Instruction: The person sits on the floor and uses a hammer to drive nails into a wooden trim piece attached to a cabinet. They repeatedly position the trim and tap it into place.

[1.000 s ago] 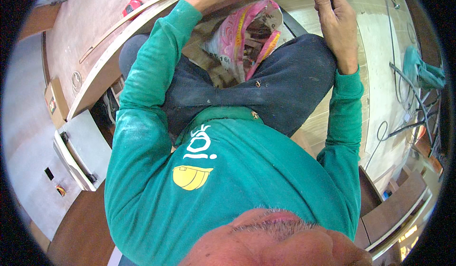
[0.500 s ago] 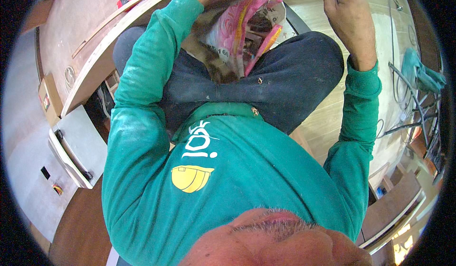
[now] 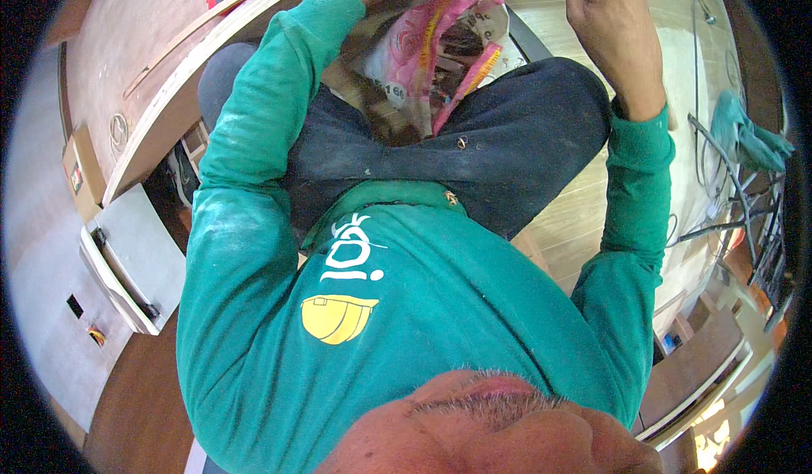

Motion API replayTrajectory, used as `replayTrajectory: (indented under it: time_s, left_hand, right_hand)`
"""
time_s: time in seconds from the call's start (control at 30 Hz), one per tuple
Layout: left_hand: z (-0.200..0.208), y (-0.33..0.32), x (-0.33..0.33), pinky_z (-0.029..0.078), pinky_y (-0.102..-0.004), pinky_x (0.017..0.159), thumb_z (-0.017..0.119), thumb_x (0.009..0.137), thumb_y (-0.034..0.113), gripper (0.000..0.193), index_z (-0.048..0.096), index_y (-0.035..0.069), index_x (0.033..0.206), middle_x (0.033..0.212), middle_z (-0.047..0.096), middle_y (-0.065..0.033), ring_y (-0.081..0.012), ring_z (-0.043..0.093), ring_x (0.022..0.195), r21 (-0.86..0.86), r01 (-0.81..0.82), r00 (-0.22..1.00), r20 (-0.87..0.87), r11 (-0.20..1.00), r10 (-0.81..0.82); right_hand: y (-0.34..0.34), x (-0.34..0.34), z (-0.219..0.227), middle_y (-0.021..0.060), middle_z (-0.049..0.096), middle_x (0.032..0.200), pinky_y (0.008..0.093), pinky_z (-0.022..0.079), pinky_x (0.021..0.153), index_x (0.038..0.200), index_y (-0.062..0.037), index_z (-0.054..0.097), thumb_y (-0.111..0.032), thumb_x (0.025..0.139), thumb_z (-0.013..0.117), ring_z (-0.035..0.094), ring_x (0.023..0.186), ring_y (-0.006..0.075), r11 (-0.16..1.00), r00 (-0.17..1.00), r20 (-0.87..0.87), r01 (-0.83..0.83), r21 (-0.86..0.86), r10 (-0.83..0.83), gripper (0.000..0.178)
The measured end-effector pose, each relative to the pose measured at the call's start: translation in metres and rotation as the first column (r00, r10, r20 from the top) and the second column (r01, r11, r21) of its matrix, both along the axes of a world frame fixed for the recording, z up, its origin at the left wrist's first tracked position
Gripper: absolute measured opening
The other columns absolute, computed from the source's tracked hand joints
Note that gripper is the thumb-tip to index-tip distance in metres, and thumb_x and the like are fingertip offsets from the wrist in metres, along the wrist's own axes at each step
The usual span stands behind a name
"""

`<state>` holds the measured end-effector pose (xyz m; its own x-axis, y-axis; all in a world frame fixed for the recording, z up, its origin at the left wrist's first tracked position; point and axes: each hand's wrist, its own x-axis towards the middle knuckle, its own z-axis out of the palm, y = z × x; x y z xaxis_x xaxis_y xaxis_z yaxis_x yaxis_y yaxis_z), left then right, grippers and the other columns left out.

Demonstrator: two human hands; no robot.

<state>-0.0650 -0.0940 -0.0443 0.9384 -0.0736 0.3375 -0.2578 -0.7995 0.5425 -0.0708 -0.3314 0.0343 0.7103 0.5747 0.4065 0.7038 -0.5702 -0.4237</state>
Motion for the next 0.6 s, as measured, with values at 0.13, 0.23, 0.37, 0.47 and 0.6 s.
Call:
replayTrajectory:
  time_s: [0.13, 0.23, 0.37, 0.47, 0.6]
  left_hand:
    - [0.002, -0.004, 0.0, 0.047, -0.0472, 0.096, 0.066, 0.09, 0.027, 0.024, 0.077, 0.005, 0.094, 0.103, 0.069, -0.0161, -0.037, 0.06, 0.107, -0.074, 0.017, 1.0, -0.008, 0.997, -0.018]
    - [0.004, 0.003, -0.003, 0.047, -0.0473, 0.095, 0.066, 0.09, 0.026, 0.024, 0.078, 0.005, 0.093, 0.102, 0.069, -0.0167, -0.0374, 0.06, 0.106, -0.061, -0.004, 1.0, 0.016, 0.998, 0.005]
    - [-0.001, 0.001, -0.001, 0.047, -0.0468, 0.095, 0.067, 0.09, 0.026, 0.025, 0.077, 0.004, 0.094, 0.103, 0.069, -0.017, -0.0375, 0.06, 0.106, -0.036, -0.002, 1.0, -0.009, 0.999, 0.002]
    - [0.004, 0.002, -0.002, 0.047, -0.0463, 0.095, 0.068, 0.09, 0.026, 0.026, 0.076, 0.003, 0.098, 0.103, 0.069, -0.0169, -0.0374, 0.06, 0.105, -0.084, 0.046, 0.999, 0.009, 0.995, -0.045]
    - [0.003, 0.017, -0.015, 0.048, -0.0456, 0.095, 0.071, 0.09, 0.024, 0.026, 0.074, 0.002, 0.104, 0.102, 0.067, -0.0171, -0.0368, 0.06, 0.105, -0.101, 0.103, 0.984, 0.153, 0.99, -0.087]
  right_hand:
    - [-0.003, -0.01, 0.011, 0.0261, 0.07, 0.105, 0.0409, 0.054, 0.081, 0.137, -0.005, 0.064, -0.007, 0.098, 0.065, 0.071, 0.092, 0.0381, 0.997, 0.996, -0.043, 0.073, 0.035, -0.072, 0.039]
    - [0.0, 0.005, -0.015, 0.0269, 0.07, 0.108, 0.0406, 0.054, 0.081, 0.136, -0.0036, 0.064, -0.007, 0.098, 0.064, 0.071, 0.094, 0.039, 0.988, 0.996, 0.089, 0.005, 0.156, -0.019, 0.038]
    - [0.003, -0.004, 0.003, 0.027, 0.07, 0.112, 0.0396, 0.054, 0.084, 0.137, -0.003, 0.063, -0.007, 0.099, 0.063, 0.071, 0.098, 0.0388, 0.998, 0.997, -0.058, 0.046, -0.036, -0.048, 0.039]
    - [-0.006, -0.001, -0.009, 0.0264, 0.071, 0.114, 0.038, 0.054, 0.086, 0.138, -0.0028, 0.062, -0.007, 0.1, 0.062, 0.071, 0.101, 0.0363, 0.994, 0.995, -0.073, 0.069, 0.089, -0.063, 0.039]
    - [-0.006, -0.008, -0.003, 0.0236, 0.072, 0.113, 0.0356, 0.053, 0.086, 0.141, -0.004, 0.061, -0.007, 0.101, 0.062, 0.072, 0.098, 0.0288, 0.977, 0.976, -0.181, 0.152, 0.151, -0.124, 0.04]
